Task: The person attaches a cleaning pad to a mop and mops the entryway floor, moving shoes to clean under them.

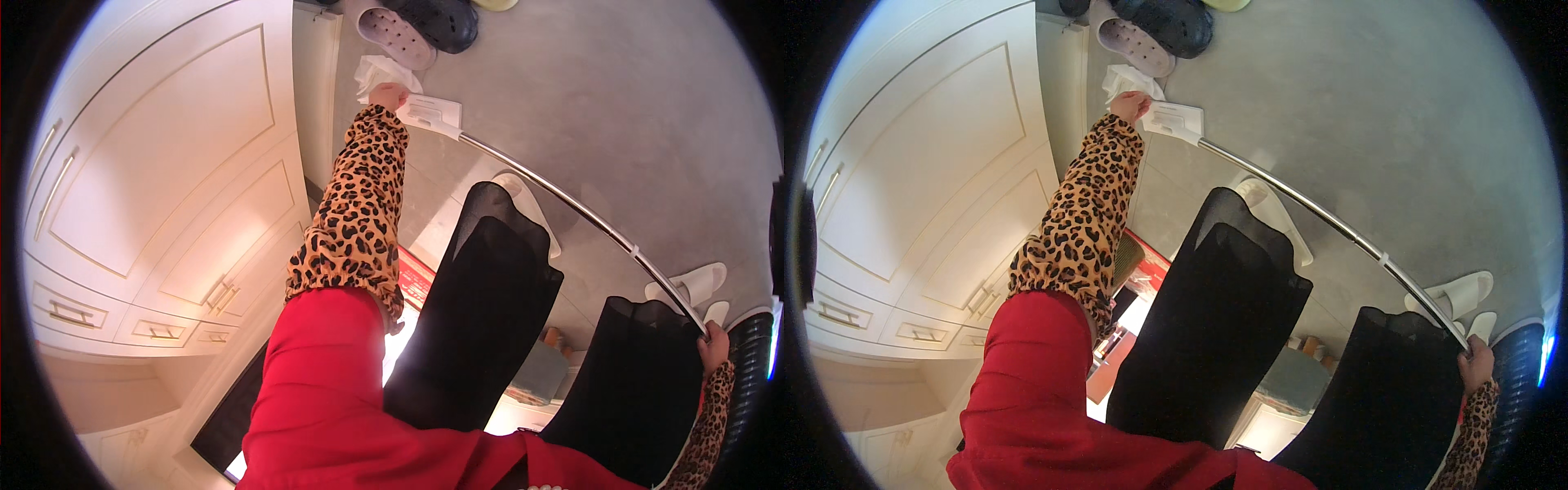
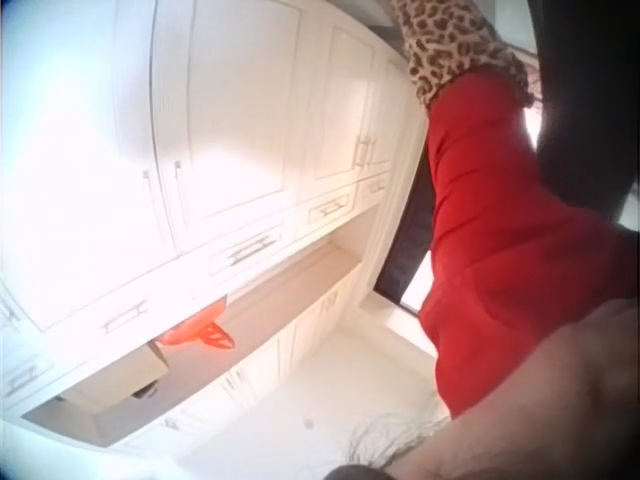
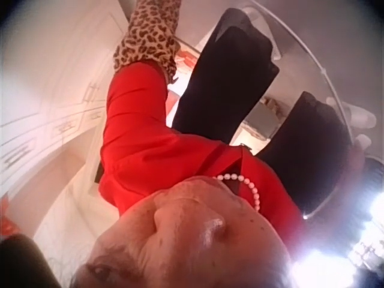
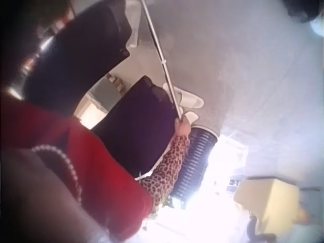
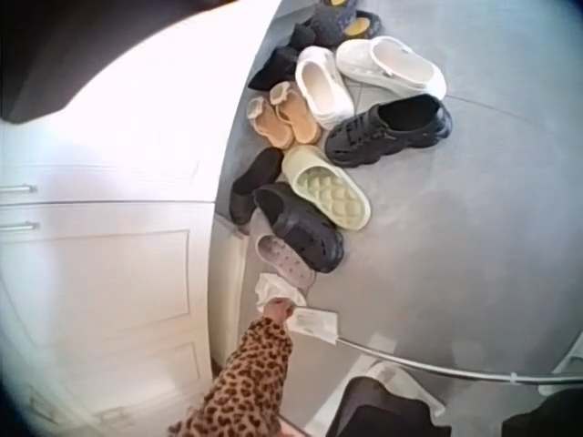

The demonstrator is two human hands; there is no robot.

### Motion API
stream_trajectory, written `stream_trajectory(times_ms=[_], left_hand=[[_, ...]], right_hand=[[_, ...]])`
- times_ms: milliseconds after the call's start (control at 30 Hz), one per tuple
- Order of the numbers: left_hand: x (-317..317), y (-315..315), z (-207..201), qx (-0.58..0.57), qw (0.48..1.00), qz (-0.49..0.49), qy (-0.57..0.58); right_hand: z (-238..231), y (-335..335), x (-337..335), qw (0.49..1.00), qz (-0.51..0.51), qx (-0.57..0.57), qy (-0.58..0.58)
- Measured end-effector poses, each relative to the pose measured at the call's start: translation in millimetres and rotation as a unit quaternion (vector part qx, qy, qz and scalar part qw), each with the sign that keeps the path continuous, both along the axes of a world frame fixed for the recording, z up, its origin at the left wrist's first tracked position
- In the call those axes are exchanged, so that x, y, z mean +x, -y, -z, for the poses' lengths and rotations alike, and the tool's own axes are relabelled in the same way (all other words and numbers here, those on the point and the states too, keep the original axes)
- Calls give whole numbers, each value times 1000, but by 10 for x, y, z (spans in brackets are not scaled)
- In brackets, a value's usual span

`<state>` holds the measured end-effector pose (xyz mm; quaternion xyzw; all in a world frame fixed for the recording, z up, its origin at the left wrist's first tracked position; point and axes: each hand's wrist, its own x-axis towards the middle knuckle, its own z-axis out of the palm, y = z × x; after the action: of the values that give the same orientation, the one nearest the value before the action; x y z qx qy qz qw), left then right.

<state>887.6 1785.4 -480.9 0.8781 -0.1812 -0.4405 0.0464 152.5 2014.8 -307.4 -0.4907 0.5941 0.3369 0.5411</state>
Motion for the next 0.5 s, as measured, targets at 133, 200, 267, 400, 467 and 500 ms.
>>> stream_trajectory(times_ms=[133,200,267,400,467,500], left_hand=[[-84,-7,-102,-45,992,-26,111],[-47,17,-110,-43,994,9,103],[29,0,-93,-39,994,43,96],[337,156,23,75,938,300,158],[-19,69,109,85,935,246,239],[199,69,172,7,942,161,296]], right_hand=[[-30,52,96,1000,-5,-18,10],[-64,144,143,1000,-25,-6,4],[-130,216,203,999,-45,7,0],[-323,417,442,999,-41,14,-4],[-340,370,369,998,-50,22,-19],[-293,348,308,998,-53,13,-12]])
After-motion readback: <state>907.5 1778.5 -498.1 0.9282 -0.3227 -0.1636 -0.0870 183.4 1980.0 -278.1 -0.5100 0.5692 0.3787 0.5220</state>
